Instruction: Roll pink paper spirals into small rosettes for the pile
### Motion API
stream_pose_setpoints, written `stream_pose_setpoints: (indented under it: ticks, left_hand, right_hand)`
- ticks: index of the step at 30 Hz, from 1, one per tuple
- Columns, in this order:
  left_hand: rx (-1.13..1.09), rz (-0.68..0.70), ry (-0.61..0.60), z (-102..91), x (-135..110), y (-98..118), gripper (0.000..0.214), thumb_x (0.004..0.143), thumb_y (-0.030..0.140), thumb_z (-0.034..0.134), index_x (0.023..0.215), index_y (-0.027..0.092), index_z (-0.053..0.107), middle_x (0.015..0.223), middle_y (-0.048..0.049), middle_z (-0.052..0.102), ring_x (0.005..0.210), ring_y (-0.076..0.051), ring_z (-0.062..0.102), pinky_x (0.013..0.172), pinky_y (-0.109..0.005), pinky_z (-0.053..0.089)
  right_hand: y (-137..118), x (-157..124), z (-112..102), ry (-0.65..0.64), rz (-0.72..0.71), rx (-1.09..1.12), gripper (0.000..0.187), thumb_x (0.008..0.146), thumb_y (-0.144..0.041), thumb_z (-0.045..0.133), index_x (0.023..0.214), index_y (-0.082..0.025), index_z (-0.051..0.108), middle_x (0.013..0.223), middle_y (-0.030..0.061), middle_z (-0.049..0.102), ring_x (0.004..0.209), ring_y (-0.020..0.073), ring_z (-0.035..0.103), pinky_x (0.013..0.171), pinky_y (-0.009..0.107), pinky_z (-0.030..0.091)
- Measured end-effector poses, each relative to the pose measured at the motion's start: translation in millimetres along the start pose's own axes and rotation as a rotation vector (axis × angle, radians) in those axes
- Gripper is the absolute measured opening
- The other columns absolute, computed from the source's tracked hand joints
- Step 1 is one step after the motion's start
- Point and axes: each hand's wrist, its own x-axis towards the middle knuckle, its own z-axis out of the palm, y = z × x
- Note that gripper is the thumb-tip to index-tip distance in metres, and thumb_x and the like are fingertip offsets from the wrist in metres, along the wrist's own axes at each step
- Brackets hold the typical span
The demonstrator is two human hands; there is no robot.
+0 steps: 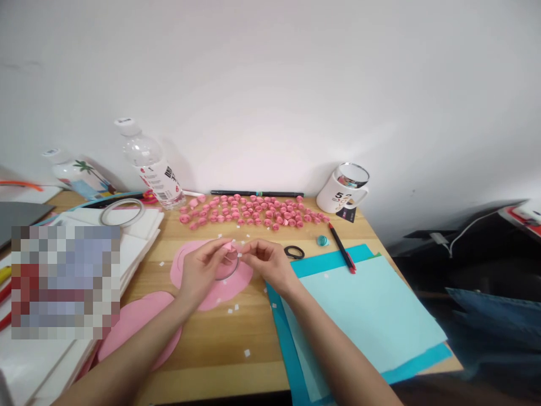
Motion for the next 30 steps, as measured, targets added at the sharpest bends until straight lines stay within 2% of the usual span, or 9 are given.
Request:
stream_pose_setpoints:
  ticks: [8,11,14,18,21,25,27,30]
  left_hand:
    - [-0.096,-0.13,-0.03,2.7,-1.6,4.1,0.022,0.071,0.026,0.063,0.089,0.014,0.068,0.07,-0.0029,0.071,0.059,-0.014,0.065,0.059,-0.025,0.053]
    - [-0.101,-0.136,-0.024,2.8,-0.6,3.8,0.021,0.072,0.026,0.062,0.088,0.014,0.068,0.068,-0.0028,0.071,0.059,-0.014,0.065,0.059,-0.025,0.054]
    - [-0.059,-0.097,0.014,2.3,0.5,1.6,0.022,0.073,0.027,0.061,0.089,0.014,0.067,0.072,-0.0033,0.071,0.06,-0.014,0.065,0.061,-0.025,0.053]
    - [0.095,-0.003,0.056,2.0,-0.6,-3.5,0.021,0.077,0.027,0.058,0.092,0.016,0.068,0.076,-0.0024,0.071,0.063,-0.014,0.064,0.064,-0.023,0.052]
    - [0.181,0.075,0.044,2.7,-3.1,-6.7,0.021,0.08,0.025,0.055,0.094,0.018,0.068,0.082,-0.0028,0.071,0.069,-0.014,0.065,0.07,-0.024,0.052]
    - [0.205,0.127,0.002,4.8,-5.1,-5.6,0.016,0.078,0.023,0.057,0.086,0.02,0.07,0.085,-0.003,0.071,0.08,-0.016,0.065,0.078,-0.026,0.051]
    - [0.152,0.094,-0.017,5.7,-5.0,-3.5,0.013,0.075,0.022,0.059,0.082,0.02,0.071,0.086,-0.0027,0.071,0.082,-0.016,0.065,0.077,-0.026,0.052]
    - [0.001,-0.05,-0.053,5.8,-3.5,-1.6,0.015,0.072,0.026,0.063,0.082,0.018,0.07,0.085,-0.0032,0.072,0.076,-0.017,0.067,0.072,-0.028,0.055]
  right_hand:
    - [4.2,-0.5,-0.8,0.012,0.009,-0.05,0.025,0.067,-0.038,0.069,0.078,-0.016,0.064,0.061,-0.0025,0.053,0.056,0.0098,0.044,0.056,0.024,0.035]
    - [3.1,-1.3,-0.2,0.037,0.015,-0.046,0.026,0.067,-0.039,0.067,0.081,-0.018,0.063,0.062,-0.002,0.053,0.058,0.0112,0.046,0.057,0.025,0.037]
    - [1.5,-2.3,-0.4,0.067,0.014,-0.048,0.026,0.07,-0.042,0.064,0.081,-0.018,0.062,0.068,-0.0003,0.055,0.064,0.0129,0.048,0.061,0.025,0.039]
    - [-0.1,-4.6,0.2,0.02,0.006,-0.039,0.025,0.073,-0.043,0.062,0.073,-0.018,0.059,0.065,-0.0015,0.05,0.061,0.0113,0.044,0.059,0.024,0.037]
    - [-1.0,-6.4,3.2,0.008,0.016,-0.039,0.027,0.069,-0.043,0.066,0.07,-0.018,0.058,0.058,-0.0044,0.043,0.054,0.0096,0.037,0.053,0.023,0.032]
    - [-2.3,-6.8,7.2,0.009,0.002,-0.045,0.029,0.069,-0.045,0.066,0.069,-0.017,0.057,0.054,-0.006,0.036,0.051,0.0086,0.031,0.051,0.023,0.028]
    - [-2.6,-6.1,7.6,0.02,0.001,-0.08,0.031,0.069,-0.047,0.065,0.068,-0.017,0.058,0.054,-0.0059,0.035,0.051,0.0086,0.031,0.051,0.023,0.028]
    - [-2.0,-4.7,6.6,0.035,0.003,-0.134,0.035,0.069,-0.05,0.063,0.066,-0.016,0.058,0.055,-0.0053,0.036,0.052,0.0088,0.031,0.051,0.023,0.028]
